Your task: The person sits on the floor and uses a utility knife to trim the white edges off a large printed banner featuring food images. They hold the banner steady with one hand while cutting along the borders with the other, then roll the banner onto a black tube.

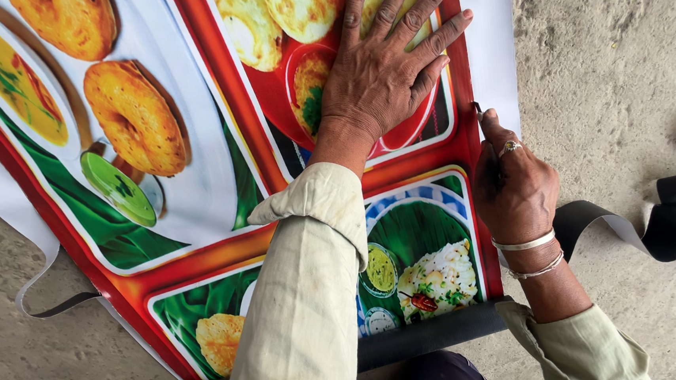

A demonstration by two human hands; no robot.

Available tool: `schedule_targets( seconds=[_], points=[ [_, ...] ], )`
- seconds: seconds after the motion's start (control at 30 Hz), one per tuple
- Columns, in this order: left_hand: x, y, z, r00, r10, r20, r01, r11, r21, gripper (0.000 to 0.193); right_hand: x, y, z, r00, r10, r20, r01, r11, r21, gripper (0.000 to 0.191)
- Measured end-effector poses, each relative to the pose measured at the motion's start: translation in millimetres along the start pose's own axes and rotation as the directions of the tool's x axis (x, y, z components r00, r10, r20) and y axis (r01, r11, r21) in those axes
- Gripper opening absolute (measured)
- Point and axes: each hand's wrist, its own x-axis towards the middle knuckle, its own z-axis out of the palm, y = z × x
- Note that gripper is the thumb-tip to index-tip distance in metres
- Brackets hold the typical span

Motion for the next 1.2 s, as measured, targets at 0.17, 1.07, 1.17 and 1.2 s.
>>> schedule_targets(
  seconds=[0.17,1.07,1.17,1.2],
  points=[
    [1,1,2,1.000,0.003,-0.021,-0.003,1.000,0.000,0.051,-6,3,-3,1.000,-0.007,-0.007,0.007,1.000,0.026,0.040],
    [3,4,4,0.998,0.026,-0.054,-0.025,1.000,0.011,0.049,-54,10,-14,0.996,0.081,0.040,-0.082,0.996,0.042,0.046],
    [2,4,4,0.998,0.029,-0.059,-0.028,1.000,0.009,0.048,-61,12,-15,0.993,0.108,0.057,-0.111,0.992,0.056,0.048],
    [1,4,4,0.998,0.032,-0.061,-0.031,0.999,0.012,0.047,-63,13,-16,0.994,0.097,0.055,-0.100,0.993,0.063,0.049]
  ],
)
